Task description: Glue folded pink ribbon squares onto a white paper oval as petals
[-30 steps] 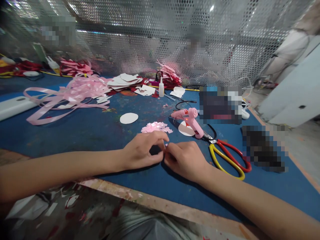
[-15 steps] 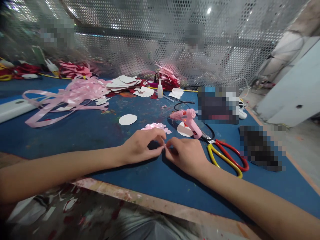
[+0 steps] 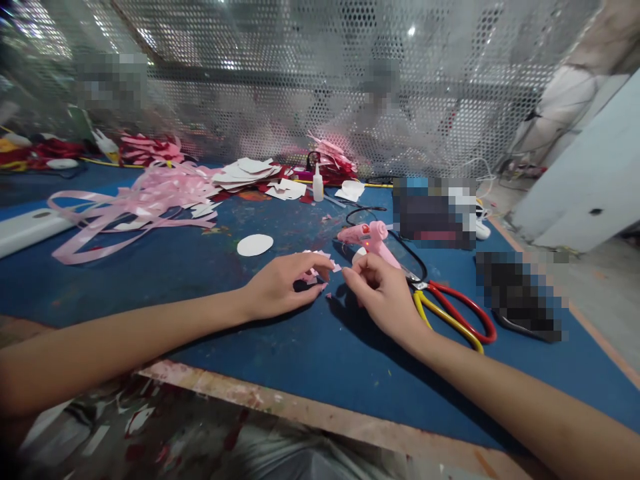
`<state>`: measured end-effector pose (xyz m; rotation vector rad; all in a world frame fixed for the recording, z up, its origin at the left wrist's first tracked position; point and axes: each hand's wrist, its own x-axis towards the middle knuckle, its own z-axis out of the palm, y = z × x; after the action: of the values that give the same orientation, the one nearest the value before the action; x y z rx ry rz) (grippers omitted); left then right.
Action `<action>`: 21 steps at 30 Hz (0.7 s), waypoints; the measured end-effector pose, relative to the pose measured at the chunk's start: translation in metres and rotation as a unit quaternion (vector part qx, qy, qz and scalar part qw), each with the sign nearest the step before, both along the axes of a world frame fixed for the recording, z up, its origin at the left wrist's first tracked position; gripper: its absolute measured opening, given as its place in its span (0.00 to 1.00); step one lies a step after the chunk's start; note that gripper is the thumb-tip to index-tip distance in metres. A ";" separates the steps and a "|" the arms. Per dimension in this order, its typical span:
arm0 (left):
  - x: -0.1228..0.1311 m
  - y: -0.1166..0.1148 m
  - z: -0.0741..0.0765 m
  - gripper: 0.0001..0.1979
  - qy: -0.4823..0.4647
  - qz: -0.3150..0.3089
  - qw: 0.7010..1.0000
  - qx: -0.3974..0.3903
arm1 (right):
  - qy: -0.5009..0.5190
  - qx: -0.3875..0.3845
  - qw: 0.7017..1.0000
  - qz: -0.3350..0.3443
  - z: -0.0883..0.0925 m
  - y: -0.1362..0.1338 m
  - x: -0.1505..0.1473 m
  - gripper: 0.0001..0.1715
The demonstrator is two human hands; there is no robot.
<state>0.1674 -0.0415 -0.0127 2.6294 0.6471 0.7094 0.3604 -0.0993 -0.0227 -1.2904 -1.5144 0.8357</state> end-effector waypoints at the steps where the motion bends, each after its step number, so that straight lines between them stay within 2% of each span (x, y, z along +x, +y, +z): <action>1: 0.000 0.000 0.000 0.15 -0.002 0.001 1.000 0.003 | 0.003 0.000 1.000 -0.001 0.000 0.001 0.000 0.15; 6: -0.001 0.003 -0.001 0.17 -0.020 -0.028 0.999 0.021 | 0.003 0.001 1.000 0.002 -0.001 0.003 0.001 0.16; 9: -0.001 0.005 -0.003 0.14 -0.029 -0.053 0.998 0.020 | -0.004 0.001 1.000 0.001 -0.001 0.003 0.001 0.16; 12: -0.001 0.007 -0.003 0.12 -0.044 -0.050 0.998 0.003 | -0.009 -0.001 1.000 -0.001 0.000 0.003 -0.001 0.16; 16: -0.001 0.007 -0.001 0.10 -0.056 -0.022 0.997 -0.045 | -0.017 -0.002 1.000 -0.002 0.001 0.003 -0.001 0.16; 21: -0.001 0.006 0.001 0.06 -0.064 -0.002 0.987 -0.144 | -0.006 -0.002 1.000 0.006 -0.001 0.004 0.000 0.16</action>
<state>0.1669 -0.0352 -0.0118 2.3010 0.6530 0.7178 0.3605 -0.0952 -0.0235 -1.2935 -1.5318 0.8403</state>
